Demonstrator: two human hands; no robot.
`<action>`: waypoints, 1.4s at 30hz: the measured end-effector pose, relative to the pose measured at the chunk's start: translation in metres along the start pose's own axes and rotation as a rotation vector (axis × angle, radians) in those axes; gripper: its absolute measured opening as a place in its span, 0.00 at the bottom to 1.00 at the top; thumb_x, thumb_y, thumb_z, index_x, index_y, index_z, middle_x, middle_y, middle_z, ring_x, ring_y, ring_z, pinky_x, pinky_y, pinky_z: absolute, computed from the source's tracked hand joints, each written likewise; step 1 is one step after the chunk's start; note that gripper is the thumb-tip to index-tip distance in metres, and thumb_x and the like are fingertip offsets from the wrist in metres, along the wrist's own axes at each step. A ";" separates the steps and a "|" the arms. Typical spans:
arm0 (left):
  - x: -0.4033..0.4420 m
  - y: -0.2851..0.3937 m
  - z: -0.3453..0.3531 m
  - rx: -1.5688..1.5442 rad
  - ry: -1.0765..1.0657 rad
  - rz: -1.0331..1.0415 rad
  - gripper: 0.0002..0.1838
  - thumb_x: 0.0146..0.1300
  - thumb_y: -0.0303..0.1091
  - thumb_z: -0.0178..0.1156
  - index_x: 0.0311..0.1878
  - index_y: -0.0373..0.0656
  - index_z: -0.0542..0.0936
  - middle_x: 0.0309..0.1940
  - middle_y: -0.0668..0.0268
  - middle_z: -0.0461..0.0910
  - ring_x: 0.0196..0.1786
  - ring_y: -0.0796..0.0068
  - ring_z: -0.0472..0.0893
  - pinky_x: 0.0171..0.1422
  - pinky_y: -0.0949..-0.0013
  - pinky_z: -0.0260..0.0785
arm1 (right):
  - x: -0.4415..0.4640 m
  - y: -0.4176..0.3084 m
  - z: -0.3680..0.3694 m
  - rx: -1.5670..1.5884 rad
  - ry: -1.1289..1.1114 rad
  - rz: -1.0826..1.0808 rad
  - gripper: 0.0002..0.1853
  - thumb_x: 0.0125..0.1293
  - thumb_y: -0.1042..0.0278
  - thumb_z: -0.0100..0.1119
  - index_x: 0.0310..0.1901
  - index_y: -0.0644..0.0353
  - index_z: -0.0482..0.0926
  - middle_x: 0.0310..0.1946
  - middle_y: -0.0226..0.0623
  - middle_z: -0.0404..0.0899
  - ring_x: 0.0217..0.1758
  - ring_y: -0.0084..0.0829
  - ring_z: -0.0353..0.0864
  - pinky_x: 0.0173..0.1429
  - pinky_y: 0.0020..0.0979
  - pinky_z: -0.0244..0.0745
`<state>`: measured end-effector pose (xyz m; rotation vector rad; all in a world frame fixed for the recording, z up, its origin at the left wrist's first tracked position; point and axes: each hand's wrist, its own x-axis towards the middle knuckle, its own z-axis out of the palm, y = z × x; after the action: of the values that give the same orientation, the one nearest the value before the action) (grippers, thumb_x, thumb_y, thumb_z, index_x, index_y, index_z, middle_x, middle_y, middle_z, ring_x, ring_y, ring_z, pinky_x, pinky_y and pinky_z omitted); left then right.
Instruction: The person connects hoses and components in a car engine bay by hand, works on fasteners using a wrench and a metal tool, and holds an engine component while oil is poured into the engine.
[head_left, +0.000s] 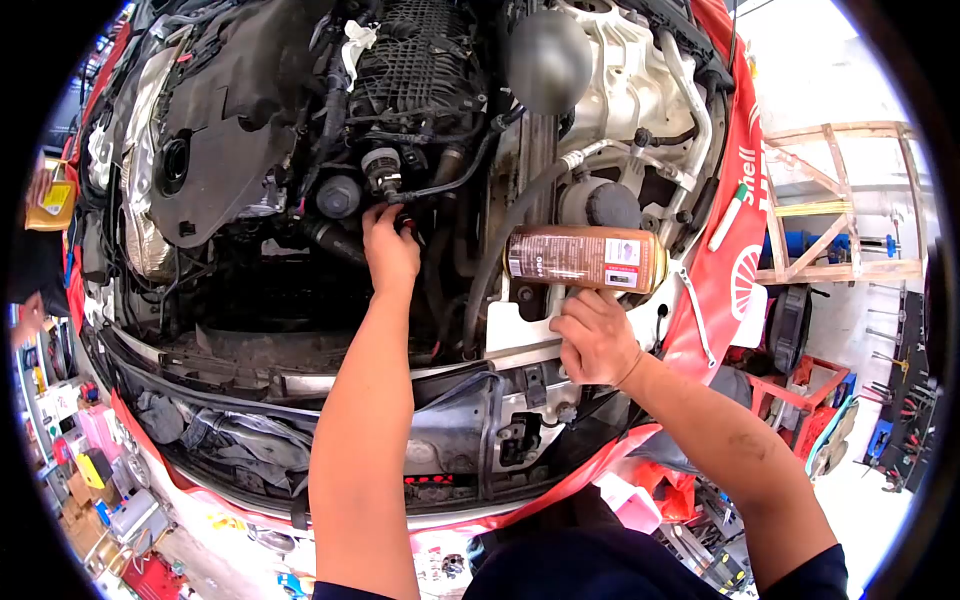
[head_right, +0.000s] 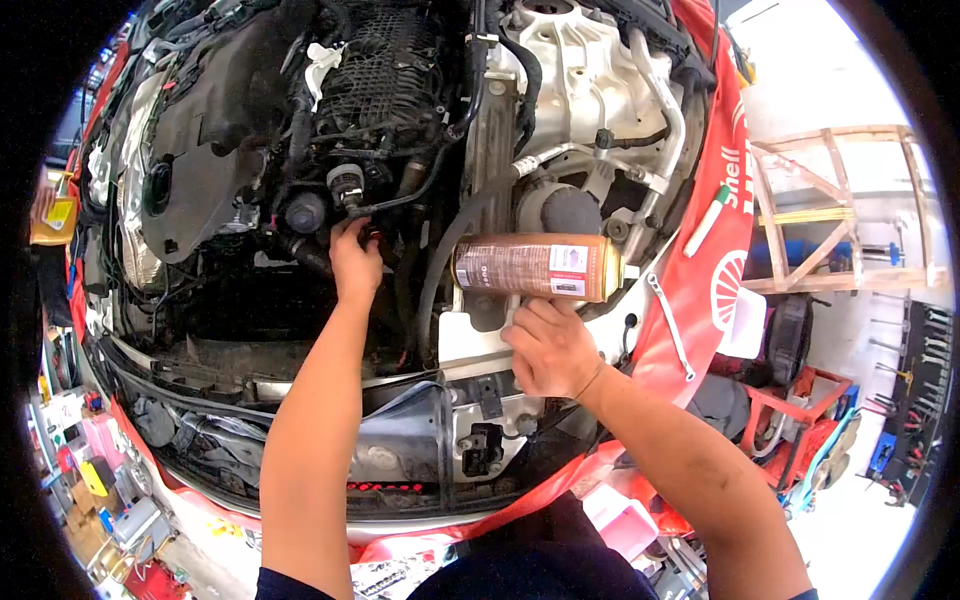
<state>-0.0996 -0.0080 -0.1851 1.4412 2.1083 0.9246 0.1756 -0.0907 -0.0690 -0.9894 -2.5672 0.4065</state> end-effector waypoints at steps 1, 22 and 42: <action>0.001 0.004 -0.001 0.001 -0.005 0.001 0.15 0.58 0.21 0.58 0.50 0.38 0.80 0.52 0.54 0.75 0.54 0.53 0.77 0.58 0.60 0.70 | 0.000 0.001 0.000 0.005 0.007 -0.001 0.13 0.39 0.70 0.59 0.31 0.56 0.73 0.29 0.34 0.69 0.35 0.36 0.69 0.41 0.37 0.65; 0.041 0.010 0.041 -0.367 0.049 -0.104 0.13 0.64 0.31 0.61 0.48 0.35 0.81 0.44 0.56 0.83 0.47 0.63 0.80 0.54 0.64 0.68 | -0.001 0.002 -0.002 -0.002 -0.050 0.029 0.15 0.39 0.65 0.62 0.33 0.54 0.73 0.32 0.31 0.71 0.37 0.33 0.70 0.42 0.35 0.65; 0.061 0.002 0.046 -1.290 0.035 -0.607 0.14 0.59 0.14 0.59 0.49 0.33 0.76 0.42 0.60 0.79 0.42 0.69 0.80 0.48 0.67 0.76 | -0.001 0.001 -0.001 -0.011 -0.037 0.013 0.16 0.37 0.68 0.61 0.33 0.54 0.73 0.31 0.32 0.70 0.35 0.35 0.70 0.40 0.36 0.64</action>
<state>-0.0905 0.0619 -0.2135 0.1203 1.2441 1.5405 0.1771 -0.0904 -0.0687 -1.0113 -2.5999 0.4184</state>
